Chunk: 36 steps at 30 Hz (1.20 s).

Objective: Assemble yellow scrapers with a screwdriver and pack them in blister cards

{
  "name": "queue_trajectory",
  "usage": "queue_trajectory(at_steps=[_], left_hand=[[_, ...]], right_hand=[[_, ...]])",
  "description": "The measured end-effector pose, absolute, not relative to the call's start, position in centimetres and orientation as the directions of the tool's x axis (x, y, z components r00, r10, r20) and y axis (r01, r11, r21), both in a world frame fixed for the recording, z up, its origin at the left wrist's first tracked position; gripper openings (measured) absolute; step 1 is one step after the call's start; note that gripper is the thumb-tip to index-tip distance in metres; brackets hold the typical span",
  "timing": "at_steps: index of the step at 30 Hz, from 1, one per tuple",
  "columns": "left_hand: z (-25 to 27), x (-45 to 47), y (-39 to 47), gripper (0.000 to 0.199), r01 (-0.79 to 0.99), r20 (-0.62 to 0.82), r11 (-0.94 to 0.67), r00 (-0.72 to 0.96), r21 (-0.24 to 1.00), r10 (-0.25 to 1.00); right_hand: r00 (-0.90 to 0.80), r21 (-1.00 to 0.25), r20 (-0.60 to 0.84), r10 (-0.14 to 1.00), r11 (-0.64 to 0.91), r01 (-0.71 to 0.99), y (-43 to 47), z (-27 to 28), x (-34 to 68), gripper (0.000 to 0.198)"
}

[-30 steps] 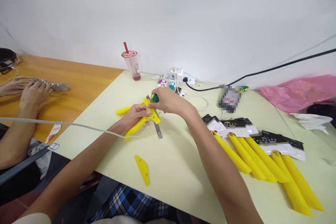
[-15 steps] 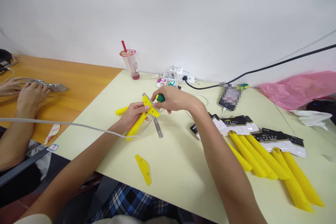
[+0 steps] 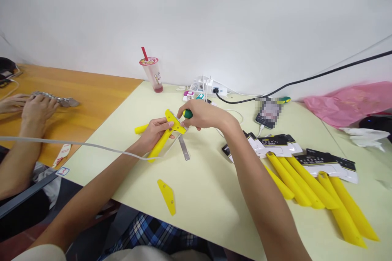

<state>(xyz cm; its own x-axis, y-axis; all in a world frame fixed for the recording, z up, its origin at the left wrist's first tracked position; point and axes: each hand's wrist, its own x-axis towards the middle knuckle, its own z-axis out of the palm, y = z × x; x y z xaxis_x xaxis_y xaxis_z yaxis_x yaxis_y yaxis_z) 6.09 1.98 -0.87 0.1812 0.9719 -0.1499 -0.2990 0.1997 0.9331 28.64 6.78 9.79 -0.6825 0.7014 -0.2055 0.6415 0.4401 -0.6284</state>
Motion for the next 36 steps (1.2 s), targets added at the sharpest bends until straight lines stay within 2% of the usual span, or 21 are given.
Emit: queue_trajectory(at_steps=[15, 22, 24, 27, 30, 36], left_hand=[[-1.4, 6.1, 2.2, 0.042, -0.291, -0.179, 0.208, 0.125, 0.934, 0.976], [-1.1, 6.2, 2.0, 0.046, -0.270, -0.167, 0.203, 0.150, 0.941, 0.974], [-1.1, 6.0, 2.0, 0.044, -0.276, -0.158, 0.192, 0.142, 0.942, 0.977], [-0.9, 5.6, 2.3, 0.040, -0.295, -0.158, 0.179, 0.096, 0.938, 0.983], [-0.7, 5.2, 2.6, 0.039, -0.339, -0.158, 0.168, 0.057, 0.926, 0.986], [-0.8, 5.0, 2.8, 0.032, -0.415, -0.153, 0.160, 0.050, 0.896, 0.987]], right_hand=[[-0.678, -0.583, -0.159, 0.718, 0.485, 0.651, 7.4, 8.4, 28.2, 0.028], [-0.661, -0.564, -0.196, 0.724, 0.469, 0.680, 7.5, 8.2, 28.2, 0.030], [-0.615, -0.525, -0.167, 0.771, 0.458, 0.717, 7.8, 8.1, 28.6, 0.027], [-0.513, -0.378, -0.135, 0.848, 0.435, 0.817, 8.8, 7.6, 29.4, 0.021], [-0.430, -0.264, -0.232, 0.873, 0.369, 0.891, 10.0, 6.3, 29.7, 0.014], [-0.406, -0.237, -0.333, 0.851, 0.342, 0.910, 12.1, 2.2, 29.0, 0.017]])
